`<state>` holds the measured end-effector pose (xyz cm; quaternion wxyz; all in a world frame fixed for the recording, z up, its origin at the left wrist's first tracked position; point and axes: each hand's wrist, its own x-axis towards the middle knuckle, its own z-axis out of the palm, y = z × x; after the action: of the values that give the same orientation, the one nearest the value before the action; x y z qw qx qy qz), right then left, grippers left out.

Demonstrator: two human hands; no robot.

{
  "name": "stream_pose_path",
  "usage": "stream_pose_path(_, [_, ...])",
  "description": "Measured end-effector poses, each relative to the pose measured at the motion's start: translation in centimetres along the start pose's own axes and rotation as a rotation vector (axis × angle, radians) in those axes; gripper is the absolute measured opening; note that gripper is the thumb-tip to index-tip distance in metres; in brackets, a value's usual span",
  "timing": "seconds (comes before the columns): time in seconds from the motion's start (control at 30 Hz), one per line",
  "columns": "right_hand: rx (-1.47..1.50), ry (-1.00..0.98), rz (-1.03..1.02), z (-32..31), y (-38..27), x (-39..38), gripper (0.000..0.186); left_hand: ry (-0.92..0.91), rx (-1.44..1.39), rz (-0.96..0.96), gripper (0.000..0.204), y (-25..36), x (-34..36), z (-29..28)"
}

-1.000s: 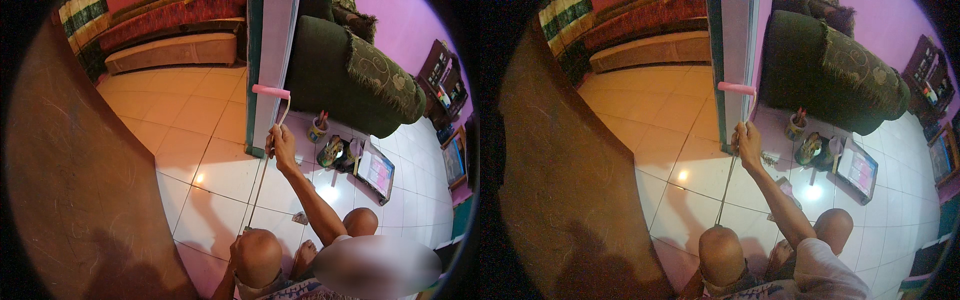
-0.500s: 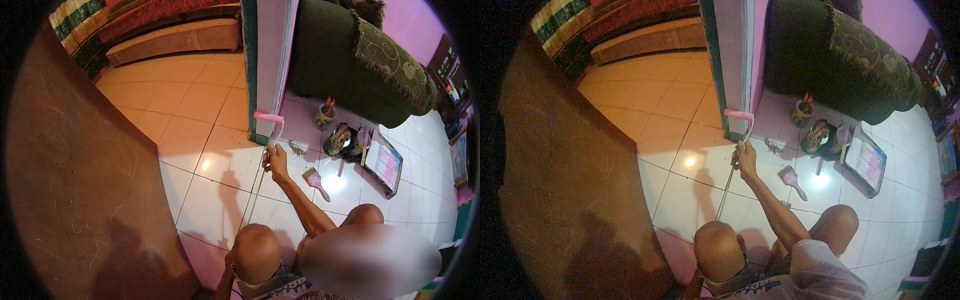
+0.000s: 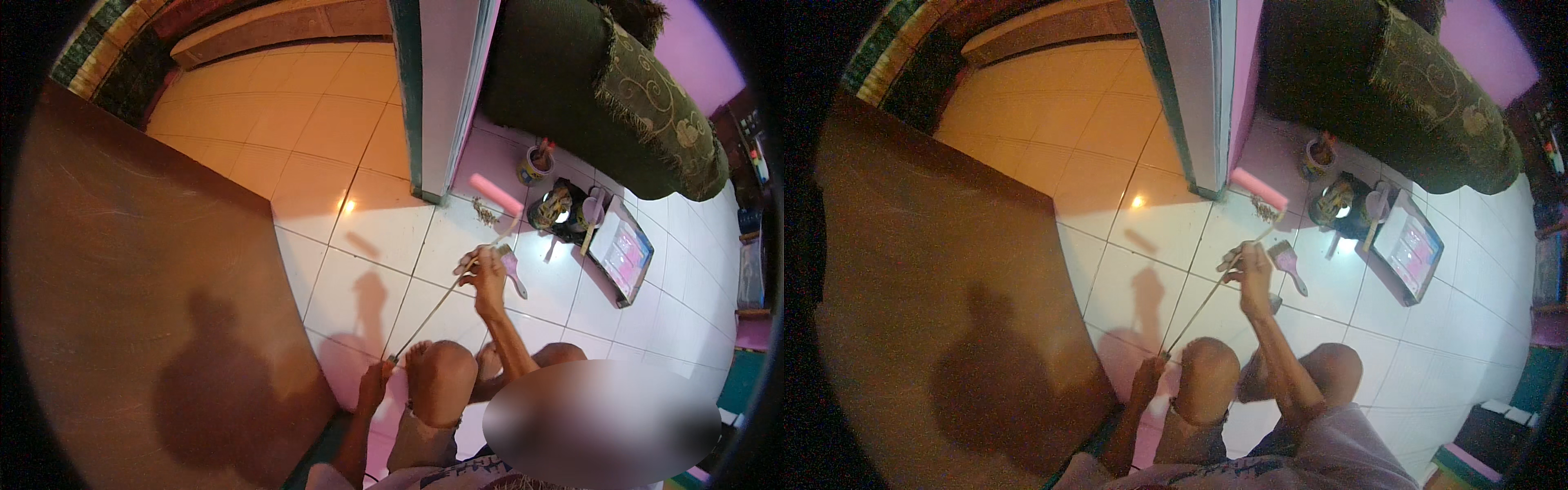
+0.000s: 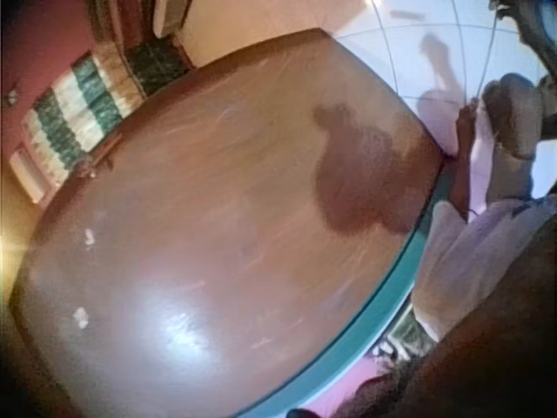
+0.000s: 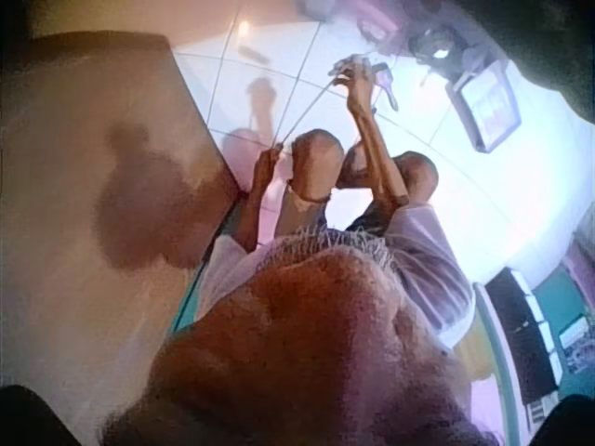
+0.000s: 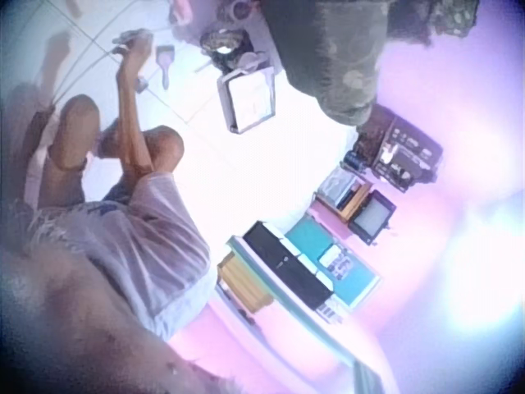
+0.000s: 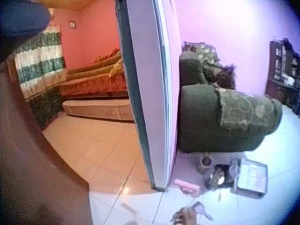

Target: The person paints a door frame white using a paint roller attached to a long handle. They work on both the upper and lower sections of the frame, occasionally dipping the roller into a paint container on the floor.

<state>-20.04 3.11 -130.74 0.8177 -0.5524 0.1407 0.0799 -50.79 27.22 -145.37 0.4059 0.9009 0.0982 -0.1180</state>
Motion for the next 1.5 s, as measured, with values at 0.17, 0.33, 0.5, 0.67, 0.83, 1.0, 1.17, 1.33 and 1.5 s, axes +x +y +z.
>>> stream_pose_path(0.17, [-0.019,0.017,-0.116,1.5,-13.8,-5.1,0.032,-0.08,-0.165,0.013,0.023,12.0,5.2,-5.4])
stream_pose_path(0.33, [-0.162,0.014,-0.223,5.7,-25.8,-9.2,0.033,-0.076,-0.229,0.224,0.03,25.6,7.8,-11.3])
stream_pose_path(0.5, [-0.302,-0.025,-0.278,9.3,-34.0,-12.4,0.033,-0.007,-0.38,0.425,0.028,42.6,8.3,-18.2])
stream_pose_path(0.67, [-0.347,-0.095,-0.3,12.7,-41.8,-16.5,0.034,0.034,-0.94,0.267,0.023,52.8,5.7,-22.1])
stream_pose_path(0.83, [-0.468,-0.084,-0.299,14.2,-49.4,-21.3,0.038,0.009,-0.708,0.403,0.018,60.1,2.4,-29.4])
stream_pose_path(1.0, [-0.525,-0.065,-0.271,13.9,-54.6,-25.9,0.035,-0.341,-0.856,0.206,0.06,64.5,-0.4,-32.6])
stream_pose_path(1.17, [-0.5,0.021,-0.264,13.5,-57.0,-29.4,0.032,-0.51,-1.097,0.308,0.08,68.0,-1.6,-33.6])
stream_pose_path(1.33, [-0.399,0.079,-0.355,16.6,-60.9,-30.6,0.032,-0.384,-0.808,0.539,0.026,69.1,-1.1,-34.8])
stream_pose_path(1.5, [-0.363,-0.011,-0.446,18.4,-62.1,-28.5,0.036,-0.253,-0.692,0.475,0.024,71.4,-1.0,-39.3])
